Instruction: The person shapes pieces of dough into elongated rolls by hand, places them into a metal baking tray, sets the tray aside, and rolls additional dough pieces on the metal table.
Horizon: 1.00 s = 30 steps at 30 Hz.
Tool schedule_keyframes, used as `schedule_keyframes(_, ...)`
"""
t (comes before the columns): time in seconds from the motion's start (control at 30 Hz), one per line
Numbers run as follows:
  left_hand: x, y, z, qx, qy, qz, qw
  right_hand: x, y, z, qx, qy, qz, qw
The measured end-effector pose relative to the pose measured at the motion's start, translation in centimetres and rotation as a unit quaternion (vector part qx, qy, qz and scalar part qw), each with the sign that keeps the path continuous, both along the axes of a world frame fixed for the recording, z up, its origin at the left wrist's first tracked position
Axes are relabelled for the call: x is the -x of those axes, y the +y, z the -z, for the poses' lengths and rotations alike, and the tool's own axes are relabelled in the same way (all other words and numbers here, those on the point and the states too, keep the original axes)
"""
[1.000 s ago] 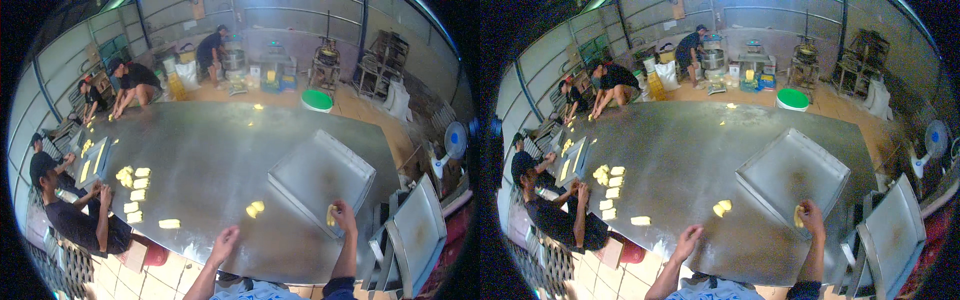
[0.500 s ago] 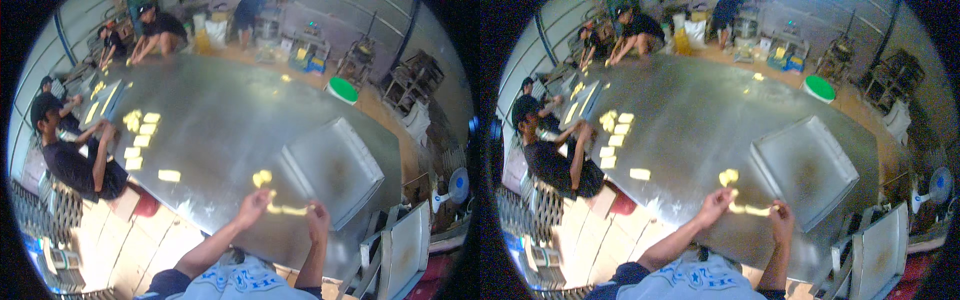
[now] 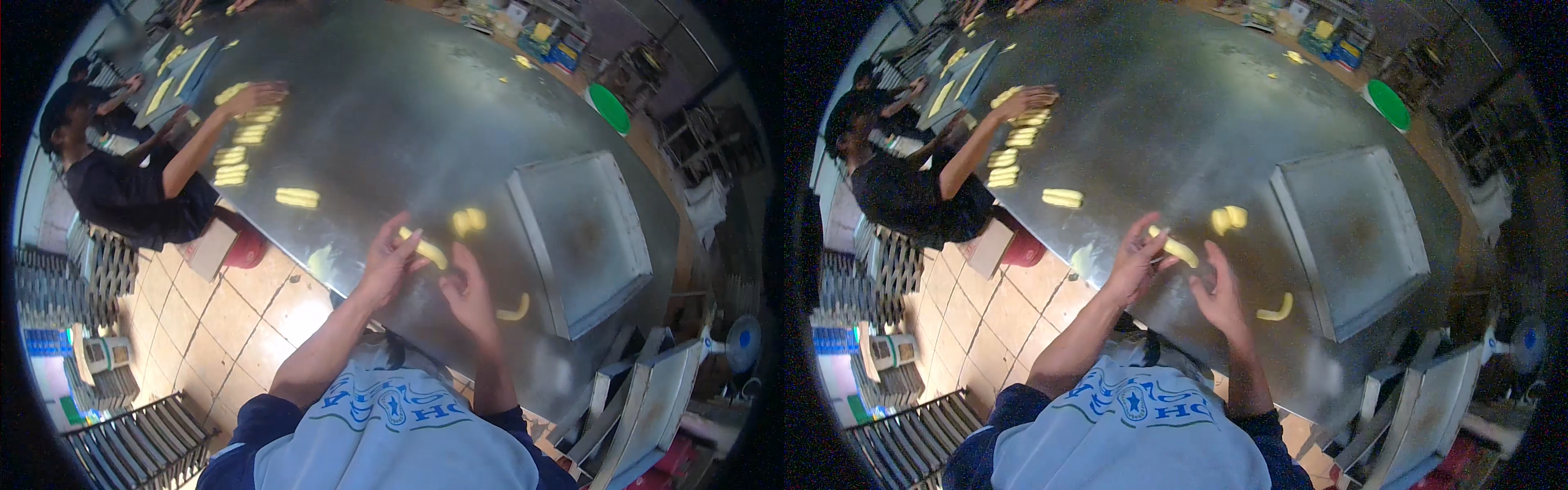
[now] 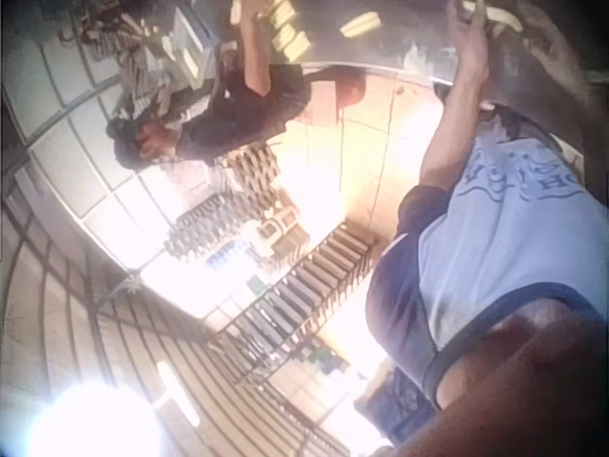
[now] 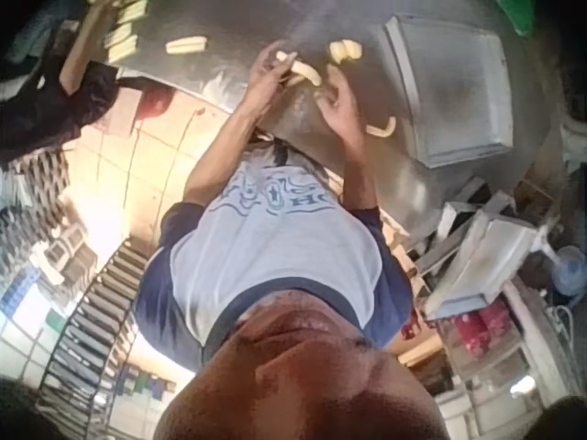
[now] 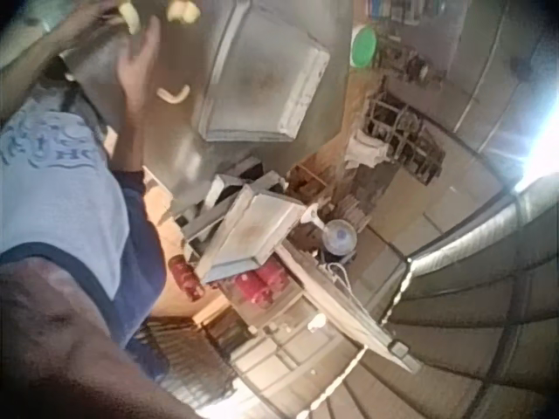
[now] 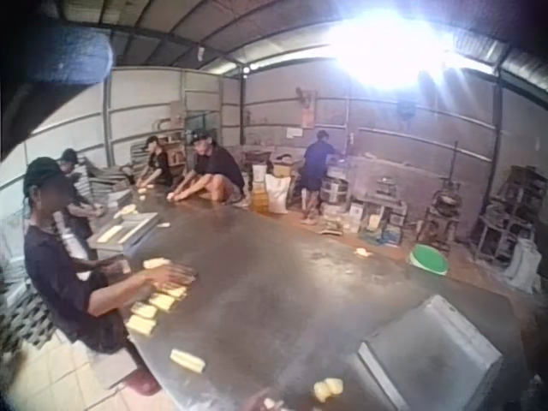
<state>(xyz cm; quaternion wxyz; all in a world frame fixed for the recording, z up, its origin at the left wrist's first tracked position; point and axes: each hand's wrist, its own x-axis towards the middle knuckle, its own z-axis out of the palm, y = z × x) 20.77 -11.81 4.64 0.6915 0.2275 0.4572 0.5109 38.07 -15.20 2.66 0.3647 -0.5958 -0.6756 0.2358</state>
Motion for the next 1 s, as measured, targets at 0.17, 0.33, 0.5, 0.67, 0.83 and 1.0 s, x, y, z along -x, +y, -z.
schedule_keyframes(0.17, 6.0, 1.0, 1.2, 0.009, -0.024, -0.028, 0.999, 7.0, 2.7, -0.4, 0.215, 0.306, -0.020, 0.927)
schedule_keyframes(0.33, 16.1, 2.4, 2.3, -0.065, 0.140, 0.084, 0.984, 12.4, 6.5, -0.6, 0.210, 0.279, -0.093, 0.932)
schedule_keyframes(0.5, 24.8, 6.1, 3.2, -0.072, 0.122, 0.069, 0.987, 20.9, 11.9, -0.4, 0.091, 0.154, -0.148, 0.973)
schedule_keyframes(0.67, 32.2, 10.9, 5.0, -0.143, 0.318, 0.117, 0.930, 26.8, 16.4, 1.5, 0.043, 0.005, -0.166, 0.985)
schedule_keyframes(0.83, 34.8, 13.8, 6.9, -0.284, 0.553, 0.131, 0.772, 29.0, 17.4, 4.4, -0.051, -0.057, -0.138, 0.988)
schedule_keyframes(1.0, 34.8, 13.7, 8.4, -0.300, 0.537, 0.102, 0.782, 28.7, 17.0, 5.4, 0.026, -0.089, -0.090, 0.992)
